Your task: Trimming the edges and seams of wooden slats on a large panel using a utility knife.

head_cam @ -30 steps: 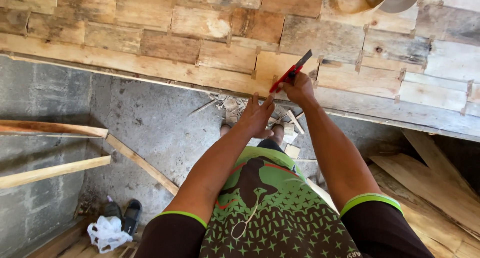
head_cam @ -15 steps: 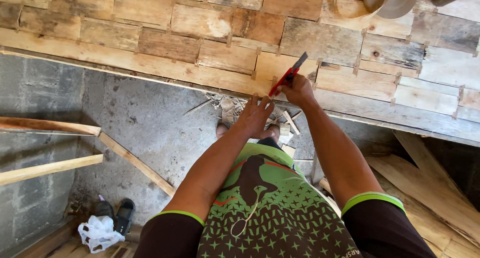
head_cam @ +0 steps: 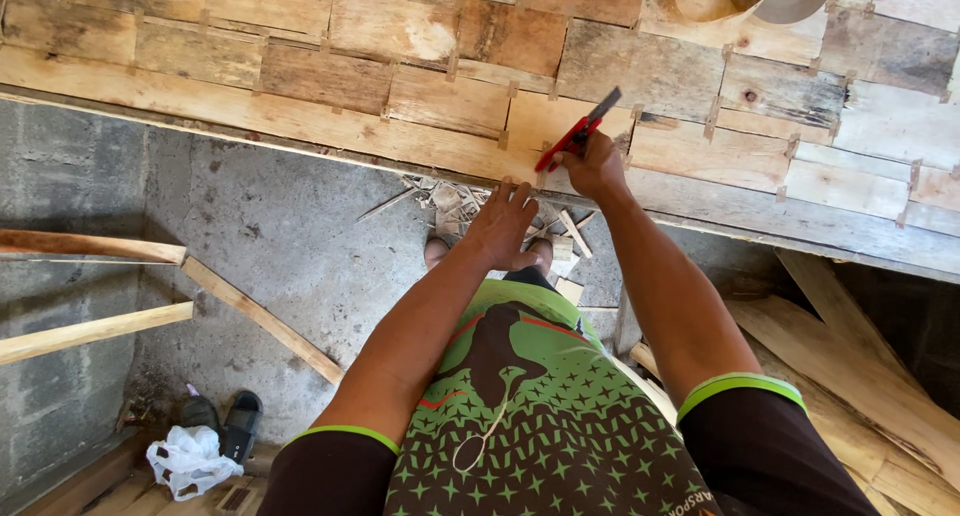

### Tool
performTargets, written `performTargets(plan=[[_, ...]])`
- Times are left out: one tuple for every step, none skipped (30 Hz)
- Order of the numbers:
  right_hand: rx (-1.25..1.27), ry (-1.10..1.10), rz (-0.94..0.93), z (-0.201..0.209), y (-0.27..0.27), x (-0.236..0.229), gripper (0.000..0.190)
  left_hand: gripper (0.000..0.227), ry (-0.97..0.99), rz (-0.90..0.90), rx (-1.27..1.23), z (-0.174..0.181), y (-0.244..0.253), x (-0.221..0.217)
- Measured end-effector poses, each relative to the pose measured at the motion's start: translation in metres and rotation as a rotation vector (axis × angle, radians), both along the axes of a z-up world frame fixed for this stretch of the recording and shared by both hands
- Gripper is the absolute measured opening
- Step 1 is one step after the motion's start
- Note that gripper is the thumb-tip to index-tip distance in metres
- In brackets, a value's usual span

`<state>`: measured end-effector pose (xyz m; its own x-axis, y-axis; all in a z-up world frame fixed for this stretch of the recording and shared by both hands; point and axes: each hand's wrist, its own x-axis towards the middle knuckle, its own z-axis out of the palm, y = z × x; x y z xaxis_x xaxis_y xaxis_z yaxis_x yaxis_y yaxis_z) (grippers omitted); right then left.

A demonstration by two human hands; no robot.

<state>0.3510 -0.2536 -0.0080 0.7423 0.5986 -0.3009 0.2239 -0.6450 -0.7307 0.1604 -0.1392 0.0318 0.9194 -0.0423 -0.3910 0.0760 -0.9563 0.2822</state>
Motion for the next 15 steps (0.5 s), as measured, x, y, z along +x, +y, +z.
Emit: performTargets(plan=[[-0.002,-0.002,-0.002,0.0,-0.001,0.001,0.031,0.1,-0.002,-0.002,-0.002,0.001,0.0,0.001],[-0.011,0.005,-0.034,0.0,-0.002,0.001,0.032,0.098,-0.012,-0.001,-0.006,0.001,0.0,0.0],[-0.02,0.011,-0.066,0.0,-0.004,0.001,0.033,0.096,-0.022,0.0,-0.009,0.002,-0.001,0.0],[-0.02,0.012,-0.067,0.0,-0.004,0.002,0.033,0.096,-0.022,-0.001,-0.009,0.002,-0.001,0.0],[-0.011,0.029,-0.007,0.0,-0.005,0.003,0.03,0.094,-0.025,-0.001,-0.002,0.003,-0.001,-0.001],[-0.001,0.045,0.052,0.0,-0.007,0.005,0.028,0.091,-0.03,-0.002,0.005,0.004,-0.001,0.0],[-0.002,0.044,0.05,-0.006,-0.009,0.006,0.028,0.091,-0.03,-0.004,0.004,0.004,-0.001,0.0],[0.012,0.001,0.007,-0.013,-0.01,0.008,0.028,0.091,-0.03,-0.003,0.003,0.005,-0.001,0.001],[0.026,-0.042,-0.035,-0.019,-0.011,0.01,0.029,0.091,-0.03,-0.002,0.003,0.005,-0.001,0.002],[0.025,-0.04,-0.036,-0.022,-0.012,0.01,0.029,0.091,-0.027,-0.003,0.002,0.006,-0.001,0.001],[0.066,0.027,0.02,-0.025,-0.013,0.01,0.029,0.091,-0.008,0.002,-0.007,0.007,-0.001,0.0],[0.105,0.087,0.074,-0.027,-0.014,0.013,0.03,0.091,0.004,0.004,-0.018,0.008,-0.002,0.002],[0.103,0.083,0.07,-0.028,-0.015,0.013,0.03,0.091,0.0,-0.001,-0.02,0.008,-0.002,0.002],[0.074,-0.006,-0.021,-0.028,-0.015,0.013,0.029,0.09,0.002,-0.011,0.002,0.008,-0.002,0.003],[0.045,-0.095,-0.112,-0.029,-0.015,0.014,0.03,0.09,0.004,-0.02,0.024,0.009,-0.002,0.003]])
